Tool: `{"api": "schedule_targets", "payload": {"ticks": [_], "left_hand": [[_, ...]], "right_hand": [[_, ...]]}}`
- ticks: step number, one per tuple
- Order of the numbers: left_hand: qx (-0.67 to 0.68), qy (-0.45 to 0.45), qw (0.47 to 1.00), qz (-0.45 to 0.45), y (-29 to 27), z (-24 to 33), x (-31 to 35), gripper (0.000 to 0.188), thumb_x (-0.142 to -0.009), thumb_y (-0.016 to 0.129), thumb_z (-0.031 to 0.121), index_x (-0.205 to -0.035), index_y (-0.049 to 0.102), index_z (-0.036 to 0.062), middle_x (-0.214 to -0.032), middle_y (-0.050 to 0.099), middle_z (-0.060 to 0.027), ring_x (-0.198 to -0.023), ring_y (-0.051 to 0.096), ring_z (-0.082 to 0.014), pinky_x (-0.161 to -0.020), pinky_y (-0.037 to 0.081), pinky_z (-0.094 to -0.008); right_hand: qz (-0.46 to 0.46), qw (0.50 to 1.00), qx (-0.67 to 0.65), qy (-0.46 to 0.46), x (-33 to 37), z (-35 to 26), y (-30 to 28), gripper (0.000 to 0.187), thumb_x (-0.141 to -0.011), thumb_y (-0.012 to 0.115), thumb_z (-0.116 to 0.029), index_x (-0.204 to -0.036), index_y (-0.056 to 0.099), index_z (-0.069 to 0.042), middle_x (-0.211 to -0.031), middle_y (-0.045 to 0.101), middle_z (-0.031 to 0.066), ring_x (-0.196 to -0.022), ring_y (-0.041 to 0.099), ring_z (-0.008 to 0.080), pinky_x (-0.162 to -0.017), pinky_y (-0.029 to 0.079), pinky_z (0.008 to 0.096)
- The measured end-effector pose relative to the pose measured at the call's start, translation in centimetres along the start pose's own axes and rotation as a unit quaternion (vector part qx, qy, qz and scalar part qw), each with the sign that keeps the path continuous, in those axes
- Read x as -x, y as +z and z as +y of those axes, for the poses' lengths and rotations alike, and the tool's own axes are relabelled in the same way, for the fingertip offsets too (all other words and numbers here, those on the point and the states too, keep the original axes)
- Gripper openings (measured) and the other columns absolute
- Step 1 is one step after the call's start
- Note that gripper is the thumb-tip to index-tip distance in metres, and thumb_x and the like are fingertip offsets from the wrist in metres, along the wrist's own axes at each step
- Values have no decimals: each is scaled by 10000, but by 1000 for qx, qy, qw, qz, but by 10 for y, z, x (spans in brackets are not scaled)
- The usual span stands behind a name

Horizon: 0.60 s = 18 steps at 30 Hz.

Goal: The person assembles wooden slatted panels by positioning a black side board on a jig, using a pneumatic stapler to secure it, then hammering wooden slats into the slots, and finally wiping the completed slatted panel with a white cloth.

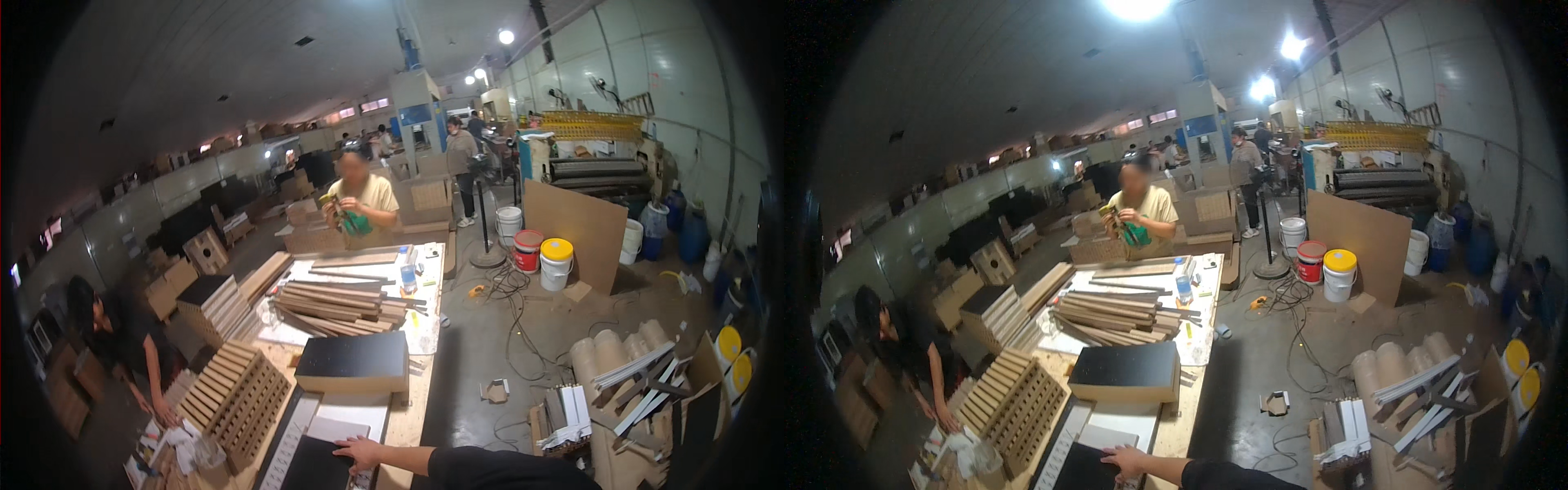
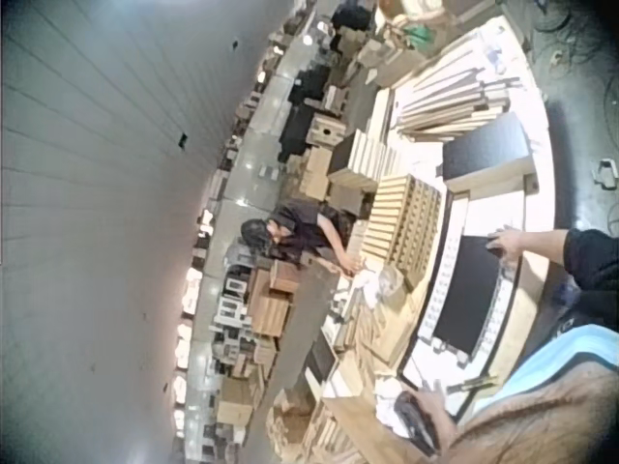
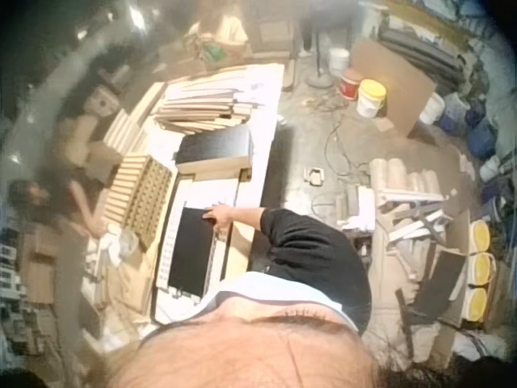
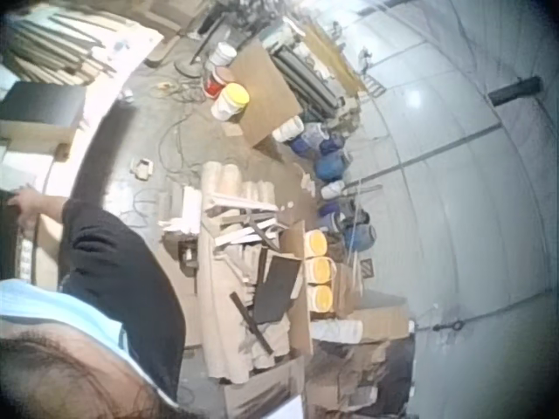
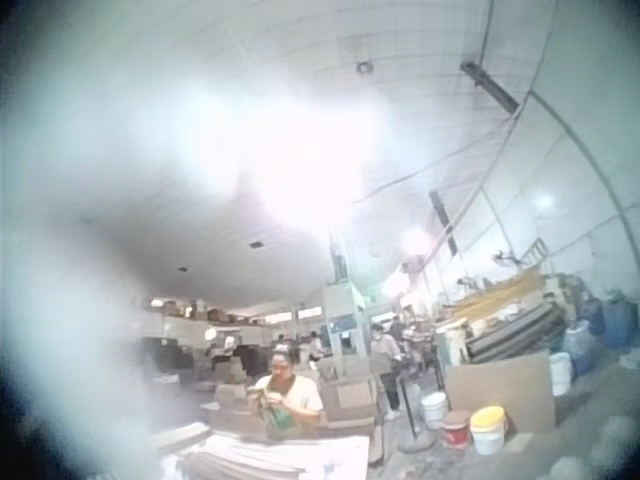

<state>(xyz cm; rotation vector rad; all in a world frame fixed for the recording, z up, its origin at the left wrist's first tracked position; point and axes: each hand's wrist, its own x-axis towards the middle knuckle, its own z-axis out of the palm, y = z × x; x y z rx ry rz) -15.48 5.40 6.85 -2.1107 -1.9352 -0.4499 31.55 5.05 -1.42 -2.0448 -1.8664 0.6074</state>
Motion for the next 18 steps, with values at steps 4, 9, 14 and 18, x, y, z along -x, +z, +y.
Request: {"api": "schedule_targets", "payload": {"ticks": [4, 9, 14, 18], "left_hand": [[199, 5, 976, 88, -1, 97, 16, 637, -832, 516, 554, -1185, 552, 25, -1025, 614, -205, -982, 581, -348, -854, 464, -441], [265, 8, 956, 125, 22, 148, 24, 605, -840, 525, 520, -1181, 554, 20, -1018, 614, -204, -970, 581, -346, -848, 465, -437], [261, 49, 950, 165, 34, 166, 18, 561, -842, 538, 473, -1162, 562, 13, -1003, 614, -197, -947, 580, -334, -828, 467, -425], [265, 64, 942, 195, 41, 170, 18, 517, -843, 551, 427, -1142, 570, 7, -988, 614, -189, -924, 580, -322, -809, 469, -414]], "right_hand": [[42, 995, -92, 8, 17, -19, -22, 736, -651, 729, -401, -1280, 506, -90, -1357, 429, 180, -1240, 414, 361, -1025, 347, 465], [117, 983, -140, 18, 12, -18, -19, 740, -593, 753, -362, -1220, 528, -40, -1149, 562, 229, -1060, 548, 363, -903, 451, 419], [189, 977, -97, 5, 8, -13, -12, 652, -583, 754, -358, -1138, 578, -62, -931, 649, 207, -891, 622, 359, -797, 496, 426], [158, 968, -189, 45, 15, -27, -25, 631, -604, 721, -406, -1131, 591, -84, -978, 653, 189, -926, 620, 343, -821, 492, 412]]}}
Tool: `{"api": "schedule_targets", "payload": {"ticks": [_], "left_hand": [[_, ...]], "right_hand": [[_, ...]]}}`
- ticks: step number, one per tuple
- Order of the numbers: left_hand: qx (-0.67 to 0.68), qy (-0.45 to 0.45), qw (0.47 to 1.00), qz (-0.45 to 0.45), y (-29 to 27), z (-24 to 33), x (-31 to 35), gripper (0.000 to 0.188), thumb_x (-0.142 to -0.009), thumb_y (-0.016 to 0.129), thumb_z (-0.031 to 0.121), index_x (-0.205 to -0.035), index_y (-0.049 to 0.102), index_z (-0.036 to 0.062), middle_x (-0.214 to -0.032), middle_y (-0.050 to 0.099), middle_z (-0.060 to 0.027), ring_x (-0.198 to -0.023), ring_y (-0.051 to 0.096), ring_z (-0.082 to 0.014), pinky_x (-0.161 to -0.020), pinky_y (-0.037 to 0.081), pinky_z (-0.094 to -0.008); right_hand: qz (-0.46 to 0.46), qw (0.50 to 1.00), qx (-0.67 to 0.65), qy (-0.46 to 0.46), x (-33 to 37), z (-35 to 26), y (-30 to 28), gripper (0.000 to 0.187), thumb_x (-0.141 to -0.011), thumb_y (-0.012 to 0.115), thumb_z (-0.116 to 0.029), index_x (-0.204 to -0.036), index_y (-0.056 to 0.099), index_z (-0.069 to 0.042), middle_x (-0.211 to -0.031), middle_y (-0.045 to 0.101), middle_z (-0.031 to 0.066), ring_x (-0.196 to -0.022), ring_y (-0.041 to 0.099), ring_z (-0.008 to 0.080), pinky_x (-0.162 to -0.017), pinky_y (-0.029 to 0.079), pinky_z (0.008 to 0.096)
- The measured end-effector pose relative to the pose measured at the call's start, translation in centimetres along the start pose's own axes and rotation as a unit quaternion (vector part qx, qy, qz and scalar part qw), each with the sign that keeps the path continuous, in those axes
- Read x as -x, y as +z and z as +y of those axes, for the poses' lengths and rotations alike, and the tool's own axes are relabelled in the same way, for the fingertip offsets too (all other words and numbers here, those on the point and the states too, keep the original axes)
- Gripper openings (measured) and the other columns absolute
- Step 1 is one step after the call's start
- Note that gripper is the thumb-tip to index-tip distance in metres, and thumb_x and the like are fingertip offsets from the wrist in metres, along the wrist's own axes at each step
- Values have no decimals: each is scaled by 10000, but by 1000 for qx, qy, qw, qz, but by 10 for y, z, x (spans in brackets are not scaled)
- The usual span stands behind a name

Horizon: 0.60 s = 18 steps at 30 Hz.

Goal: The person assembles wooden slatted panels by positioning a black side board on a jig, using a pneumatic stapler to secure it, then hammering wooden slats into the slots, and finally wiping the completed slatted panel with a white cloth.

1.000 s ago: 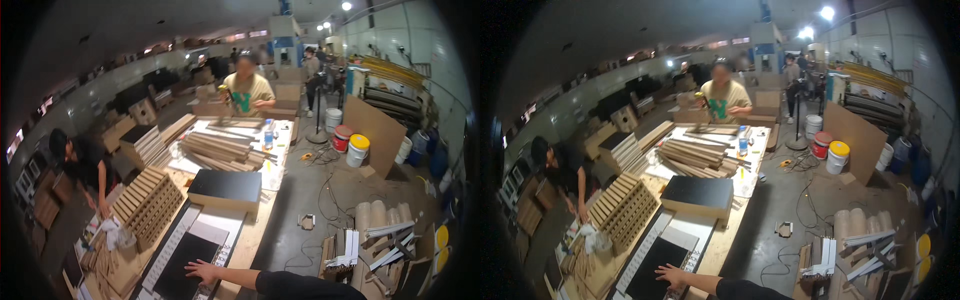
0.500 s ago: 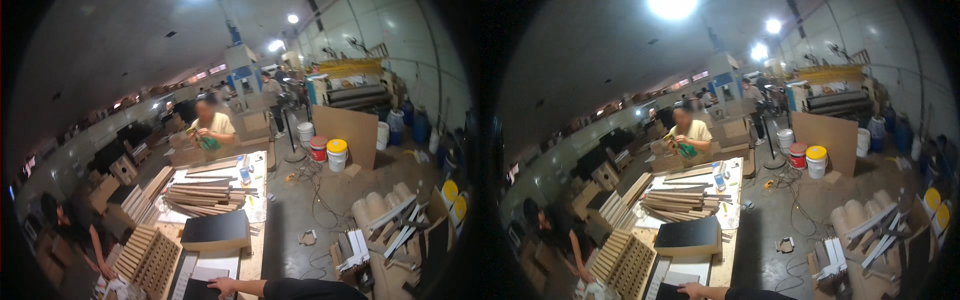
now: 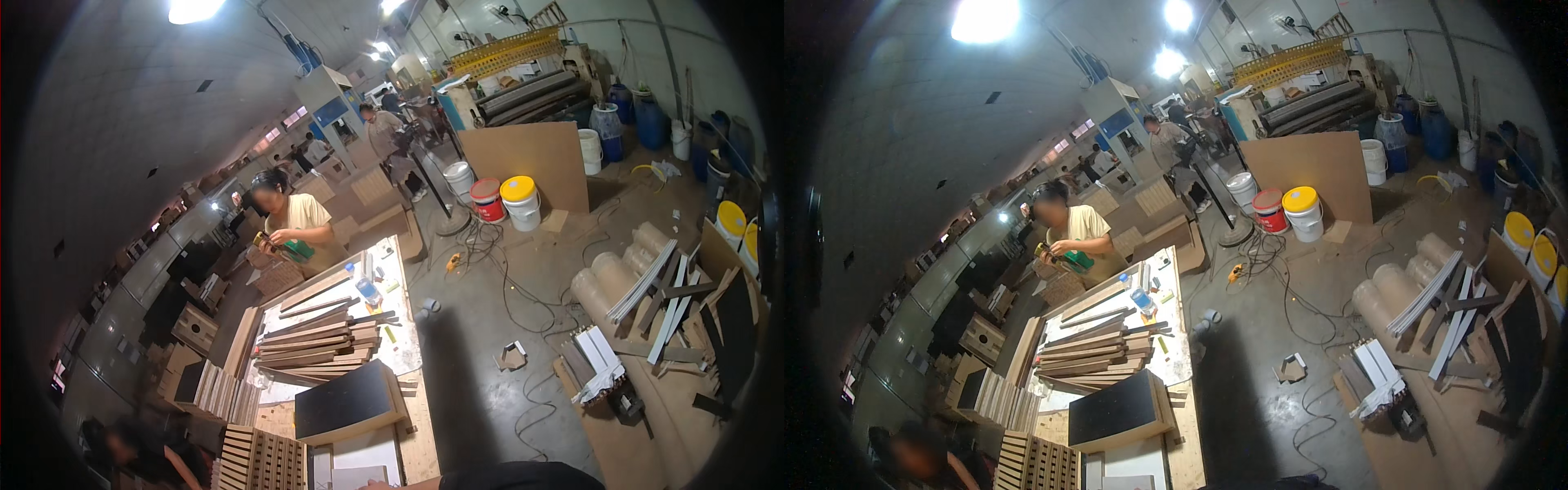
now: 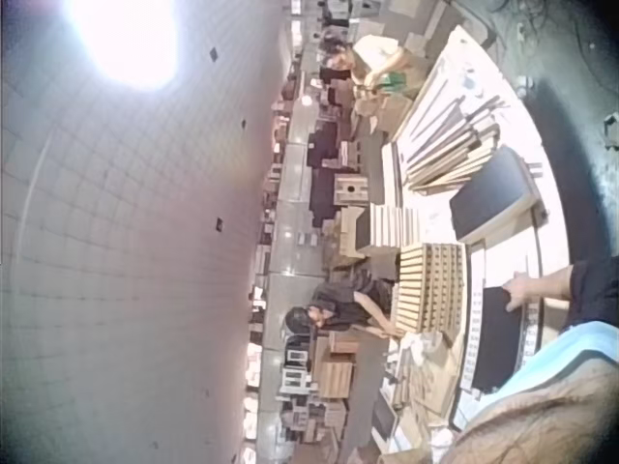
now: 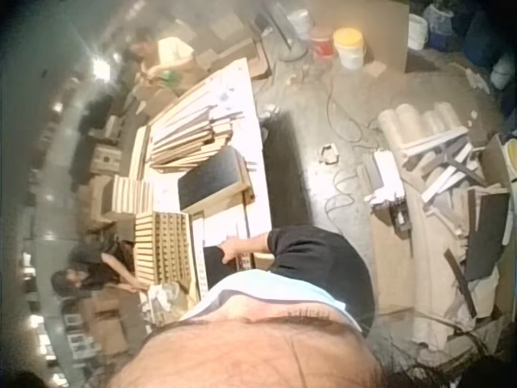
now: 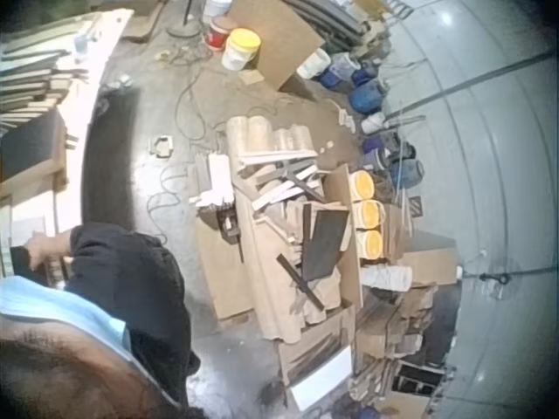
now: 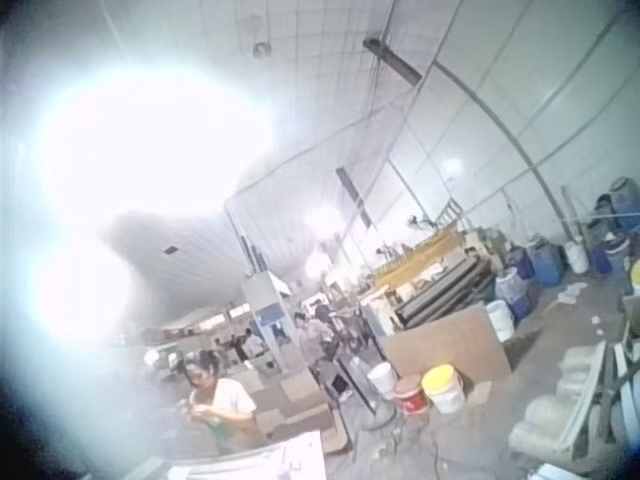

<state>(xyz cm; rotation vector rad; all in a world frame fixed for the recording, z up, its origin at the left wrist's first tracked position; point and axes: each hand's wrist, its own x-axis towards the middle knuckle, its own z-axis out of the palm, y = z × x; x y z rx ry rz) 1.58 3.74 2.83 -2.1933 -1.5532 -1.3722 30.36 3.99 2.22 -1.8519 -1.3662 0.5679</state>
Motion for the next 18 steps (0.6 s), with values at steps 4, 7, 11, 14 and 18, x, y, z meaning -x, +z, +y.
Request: {"api": "schedule_targets", "payload": {"ticks": [4, 7, 11, 14, 18], "left_hand": [[6, 16, 1000, 23, 4, -1, 1, 472, -845, 564, 381, -1123, 578, 0, -974, 614, -182, -901, 579, -311, -789, 471, -403], [9, 23, 999, 38, 6, 0, 3, 439, -846, 573, 346, -1109, 584, -6, -963, 614, -176, -883, 579, -302, -775, 472, -395], [15, 24, 998, 62, 8, -3, 5, 395, -848, 586, 300, -1090, 592, -12, -948, 614, -169, -860, 578, -290, -755, 474, -383], [19, 15, 996, 81, 10, -8, 13, 362, -849, 596, 265, -1075, 598, -18, -937, 614, -163, -843, 578, -281, -741, 475, -375], [25, -2, 995, 98, 7, -27, 25, 318, -851, 609, 219, -1056, 605, -24, -923, 614, -156, -820, 577, -269, -721, 477, -364]], "right_hand": [[-4, 996, -53, 70, -8, -9, -5, 613, -616, 698, -466, -1072, 632, -60, -989, 656, 192, -929, 626, 323, -824, 498, 405], [33, 987, -49, 152, -34, -1, 5, 591, -612, 701, -471, -995, 666, -22, -951, 662, 205, -897, 637, 321, -792, 515, 396], [-26, 965, -152, 213, -38, 1, -6, 516, -582, 718, -431, -857, 698, 5, -895, 669, 215, -823, 653, 321, -732, 528, 383], [-12, 985, -76, 155, -36, 9, 3, 494, -573, 727, -414, -838, 701, 3, -883, 674, 199, -801, 653, 314, -726, 527, 386], [-50, 988, -21, 147, -43, 40, 18, 480, -582, 724, -406, -844, 702, -4, -866, 679, 178, -783, 650, 322, -719, 527, 385]]}}
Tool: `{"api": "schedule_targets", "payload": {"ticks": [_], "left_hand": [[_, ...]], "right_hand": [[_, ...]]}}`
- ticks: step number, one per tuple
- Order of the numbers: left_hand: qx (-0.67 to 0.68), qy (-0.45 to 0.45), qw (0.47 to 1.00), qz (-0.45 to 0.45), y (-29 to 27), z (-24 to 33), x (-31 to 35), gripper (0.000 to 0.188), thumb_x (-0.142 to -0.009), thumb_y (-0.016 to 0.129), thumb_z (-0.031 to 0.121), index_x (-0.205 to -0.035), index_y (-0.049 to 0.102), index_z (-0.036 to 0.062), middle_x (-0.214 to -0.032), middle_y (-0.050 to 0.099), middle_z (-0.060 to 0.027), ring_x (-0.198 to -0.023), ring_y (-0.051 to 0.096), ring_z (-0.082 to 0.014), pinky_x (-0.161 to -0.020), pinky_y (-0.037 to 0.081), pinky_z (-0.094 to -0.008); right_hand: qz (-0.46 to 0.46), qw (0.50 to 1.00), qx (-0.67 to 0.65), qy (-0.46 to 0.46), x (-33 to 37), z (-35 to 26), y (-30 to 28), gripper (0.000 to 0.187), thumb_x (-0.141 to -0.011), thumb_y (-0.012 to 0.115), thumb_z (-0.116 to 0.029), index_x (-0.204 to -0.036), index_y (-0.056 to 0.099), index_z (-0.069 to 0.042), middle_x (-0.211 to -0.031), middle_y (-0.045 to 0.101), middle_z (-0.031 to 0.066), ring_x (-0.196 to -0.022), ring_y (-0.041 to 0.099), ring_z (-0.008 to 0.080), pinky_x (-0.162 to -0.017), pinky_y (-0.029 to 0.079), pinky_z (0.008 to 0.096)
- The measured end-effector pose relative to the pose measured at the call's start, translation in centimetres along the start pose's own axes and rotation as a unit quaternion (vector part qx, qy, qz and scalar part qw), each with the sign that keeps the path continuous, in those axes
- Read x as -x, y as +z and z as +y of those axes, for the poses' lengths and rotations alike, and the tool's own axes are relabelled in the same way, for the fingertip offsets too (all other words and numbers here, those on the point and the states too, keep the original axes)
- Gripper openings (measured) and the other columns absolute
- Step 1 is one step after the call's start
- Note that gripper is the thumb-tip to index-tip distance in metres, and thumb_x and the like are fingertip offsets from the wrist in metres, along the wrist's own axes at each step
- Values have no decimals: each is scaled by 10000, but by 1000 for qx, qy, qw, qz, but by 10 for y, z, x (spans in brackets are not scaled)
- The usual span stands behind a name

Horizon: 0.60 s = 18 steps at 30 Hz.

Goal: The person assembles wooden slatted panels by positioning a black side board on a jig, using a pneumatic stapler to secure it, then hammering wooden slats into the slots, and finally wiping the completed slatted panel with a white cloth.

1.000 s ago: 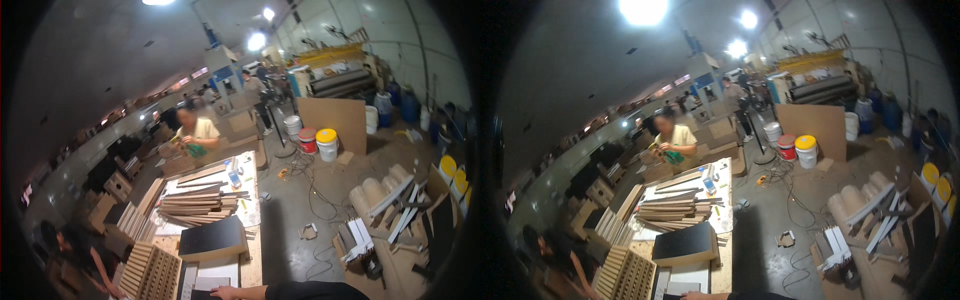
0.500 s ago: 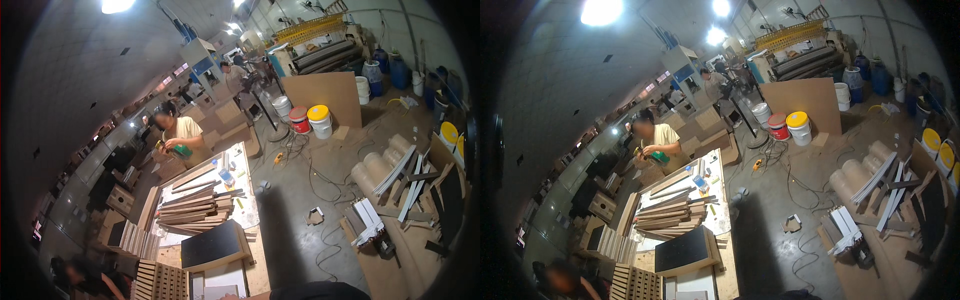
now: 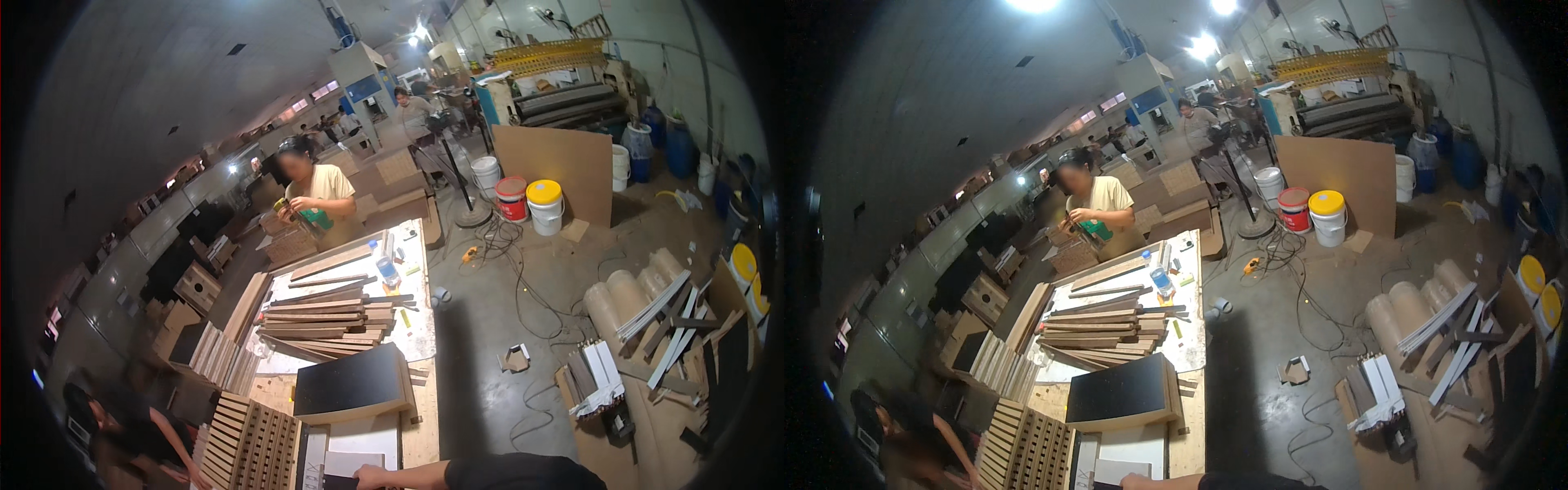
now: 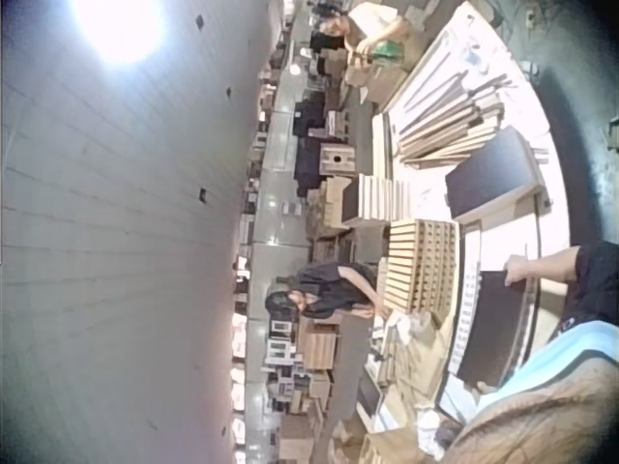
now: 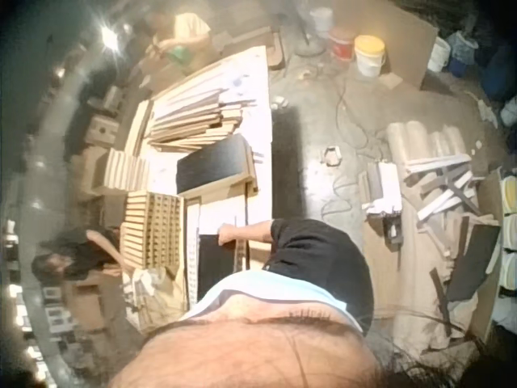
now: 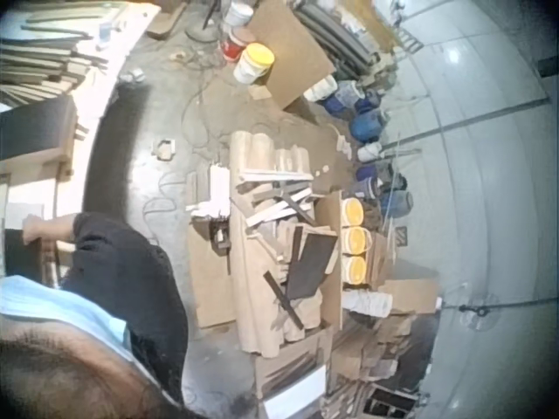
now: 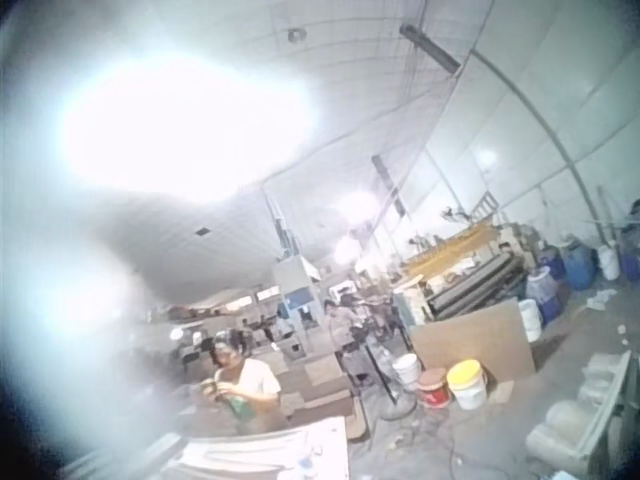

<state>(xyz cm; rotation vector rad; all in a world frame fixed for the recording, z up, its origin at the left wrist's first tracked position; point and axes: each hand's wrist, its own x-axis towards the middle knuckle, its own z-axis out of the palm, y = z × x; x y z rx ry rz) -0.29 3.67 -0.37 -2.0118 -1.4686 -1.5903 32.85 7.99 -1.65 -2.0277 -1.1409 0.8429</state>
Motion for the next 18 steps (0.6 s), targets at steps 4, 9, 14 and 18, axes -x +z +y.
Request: {"api": "schedule_targets", "payload": {"ticks": [4, 9, 14, 18], "left_hand": [[-11, -42, 999, 22, -2, -42, 3, 275, -852, 622, 173, -1037, 613, -31, -908, 614, -148, -797, 576, -257, -701, 479, -352], [42, -178, 975, -129, -23, 57, -89, 273, -859, 615, 168, -1008, 635, -61, -995, 656, -164, -877, 614, -240, -797, 477, -336], [72, -399, 877, -257, 14, 27, -75, 316, -723, 743, 83, -973, 583, -25, -857, 645, -119, -793, 584, -189, -734, 472, -347], [201, -344, 884, -244, 26, 19, -47, 296, -738, 753, 69, -934, 565, -46, -810, 633, -52, -747, 566, -95, -676, 465, -248]], "right_hand": [[-55, 989, -109, -81, -7, 28, 10, 615, -645, 709, -450, -1081, 596, -32, -1083, 587, 148, -973, 565, 298, -833, 460, 364], [11, 937, -341, -68, -43, 51, 30, 619, -859, 557, -523, -1202, 495, -12, -1154, 505, 113, -1078, 472, 234, -983, 346, 364], [117, 897, -422, -55, -22, 29, -28, 545, -988, 341, -384, -1399, 263, -34, -1401, 344, 96, -1293, 316, 201, -1105, 194, 349], [235, 813, -530, -50, -35, 56, -28, 567, -966, 361, -457, -1388, 283, -86, -1373, 377, 73, -1253, 358, 187, -1072, 241, 354]]}}
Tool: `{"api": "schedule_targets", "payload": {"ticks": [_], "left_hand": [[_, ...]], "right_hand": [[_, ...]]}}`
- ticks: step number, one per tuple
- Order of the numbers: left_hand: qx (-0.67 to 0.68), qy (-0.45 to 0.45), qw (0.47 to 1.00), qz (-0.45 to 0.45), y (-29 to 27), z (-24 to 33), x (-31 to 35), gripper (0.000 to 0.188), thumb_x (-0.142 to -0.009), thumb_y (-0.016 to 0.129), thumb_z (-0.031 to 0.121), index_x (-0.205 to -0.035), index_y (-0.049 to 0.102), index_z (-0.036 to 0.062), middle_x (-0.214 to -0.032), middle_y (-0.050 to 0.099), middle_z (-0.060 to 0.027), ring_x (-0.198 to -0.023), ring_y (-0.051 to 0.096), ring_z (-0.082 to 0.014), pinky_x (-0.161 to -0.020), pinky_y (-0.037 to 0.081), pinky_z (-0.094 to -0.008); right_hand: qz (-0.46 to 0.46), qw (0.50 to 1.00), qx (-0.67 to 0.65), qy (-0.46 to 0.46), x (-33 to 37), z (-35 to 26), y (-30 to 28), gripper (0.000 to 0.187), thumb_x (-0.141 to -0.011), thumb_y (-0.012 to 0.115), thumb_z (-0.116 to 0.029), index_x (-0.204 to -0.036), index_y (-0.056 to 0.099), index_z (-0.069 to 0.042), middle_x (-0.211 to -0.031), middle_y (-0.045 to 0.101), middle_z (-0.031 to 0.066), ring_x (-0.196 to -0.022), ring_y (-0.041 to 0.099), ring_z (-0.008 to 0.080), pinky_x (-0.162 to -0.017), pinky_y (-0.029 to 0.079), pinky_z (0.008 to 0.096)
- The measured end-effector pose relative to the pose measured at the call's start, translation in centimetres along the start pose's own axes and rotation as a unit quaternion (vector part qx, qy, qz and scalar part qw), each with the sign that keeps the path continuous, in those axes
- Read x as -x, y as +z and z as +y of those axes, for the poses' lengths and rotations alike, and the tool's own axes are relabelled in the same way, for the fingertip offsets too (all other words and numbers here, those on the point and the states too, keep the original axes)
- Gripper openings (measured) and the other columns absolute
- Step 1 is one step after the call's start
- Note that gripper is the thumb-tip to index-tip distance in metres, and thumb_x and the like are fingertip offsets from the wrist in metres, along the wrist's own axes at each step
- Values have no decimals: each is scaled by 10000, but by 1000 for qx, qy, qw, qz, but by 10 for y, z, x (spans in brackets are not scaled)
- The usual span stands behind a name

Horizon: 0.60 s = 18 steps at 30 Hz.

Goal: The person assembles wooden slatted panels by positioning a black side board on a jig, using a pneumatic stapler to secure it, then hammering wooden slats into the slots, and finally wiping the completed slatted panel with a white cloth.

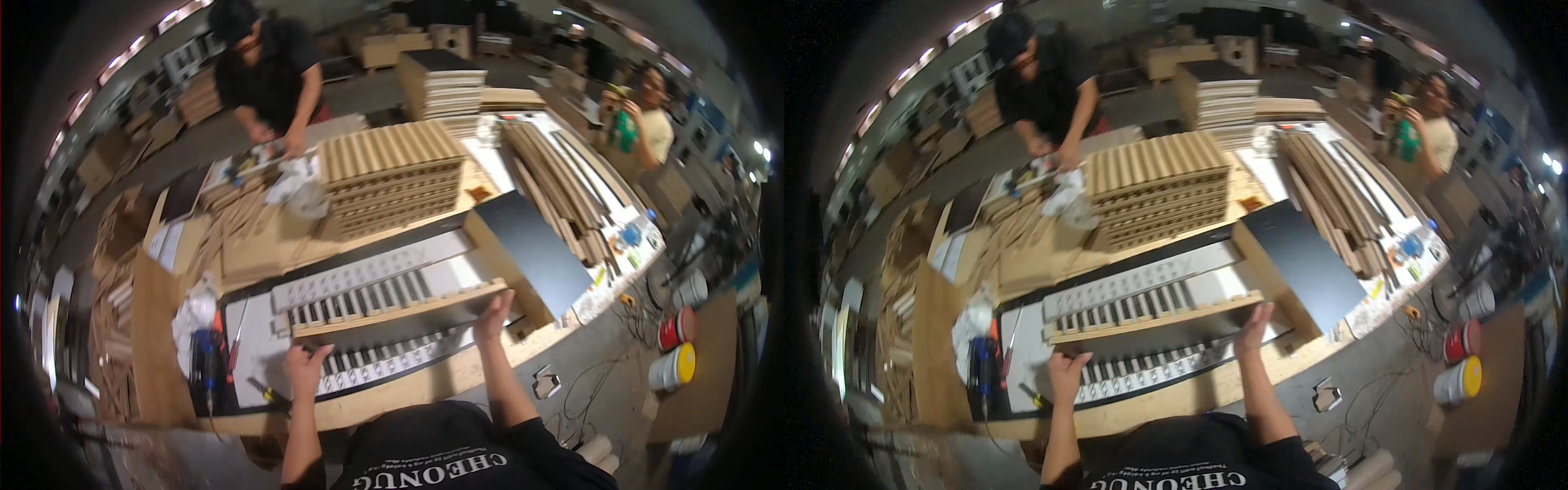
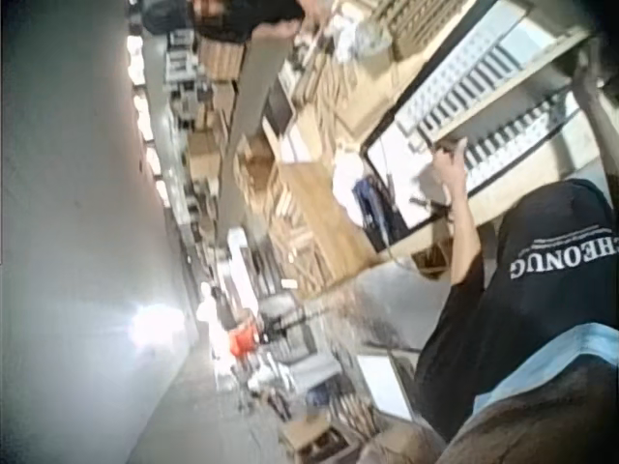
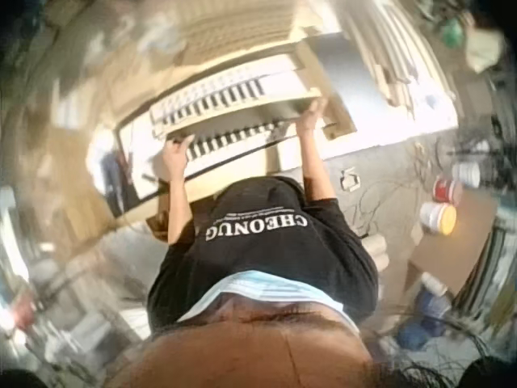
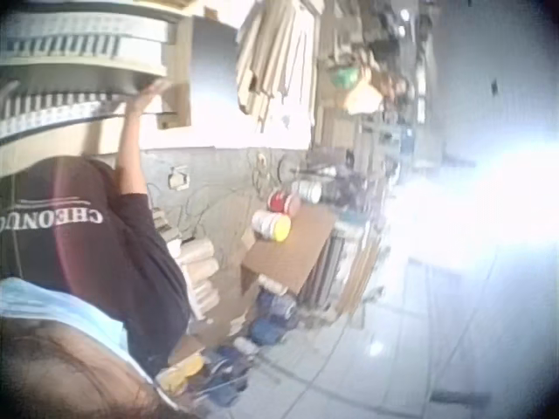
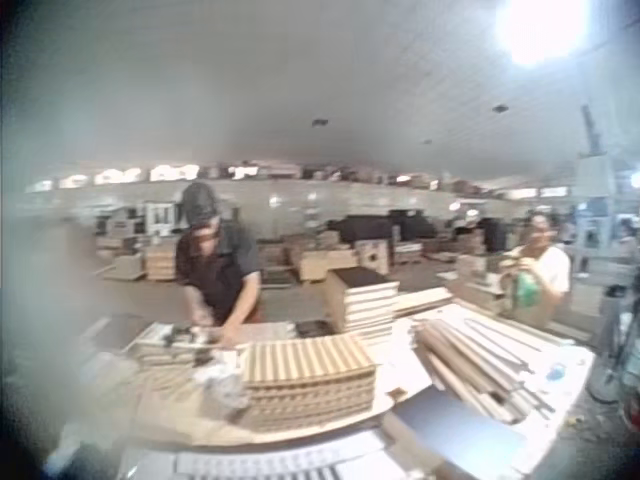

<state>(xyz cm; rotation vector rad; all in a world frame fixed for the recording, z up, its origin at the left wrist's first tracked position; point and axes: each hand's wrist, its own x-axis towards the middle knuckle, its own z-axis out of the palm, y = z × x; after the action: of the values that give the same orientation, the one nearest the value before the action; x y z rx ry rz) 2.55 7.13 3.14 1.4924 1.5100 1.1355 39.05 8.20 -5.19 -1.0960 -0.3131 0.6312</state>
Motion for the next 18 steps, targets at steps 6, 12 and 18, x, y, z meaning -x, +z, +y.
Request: {"api": "schedule_targets", "payload": {"ticks": [6, 12, 18], "left_hand": [[167, -31, 985, -16, 2, -35, 32, 367, -788, 674, -13, -1123, 524, -30, -1020, 608, -69, -908, 592, -118, -816, 472, -254], [225, 19, 970, 85, 9, 36, 41, 464, -849, 641, 224, -1224, 484, 1, -1109, 538, -83, -1050, 484, -123, -915, 393, -302], [238, -106, 956, 136, 18, 49, 42, 257, -831, 635, 114, -1033, 499, 31, -1076, 533, -83, -816, 494, -96, -699, 403, -215]], "right_hand": [[-54, 989, -126, 64, 15, -17, 7, 506, -935, 359, -547, -1195, 487, -132, -1018, 585, -13, -948, 548, 148, -851, 425, 312], [-165, 975, -130, 73, 13, -28, -11, 400, -949, 357, -509, -996, 512, -143, -855, 561, -26, -809, 536, 128, -761, 420, 280], [-267, 945, -159, 100, 11, -44, -24, 457, -919, 364, -556, -963, 540, -136, -920, 556, -6, -945, 507, 186, -861, 370, 318]]}}
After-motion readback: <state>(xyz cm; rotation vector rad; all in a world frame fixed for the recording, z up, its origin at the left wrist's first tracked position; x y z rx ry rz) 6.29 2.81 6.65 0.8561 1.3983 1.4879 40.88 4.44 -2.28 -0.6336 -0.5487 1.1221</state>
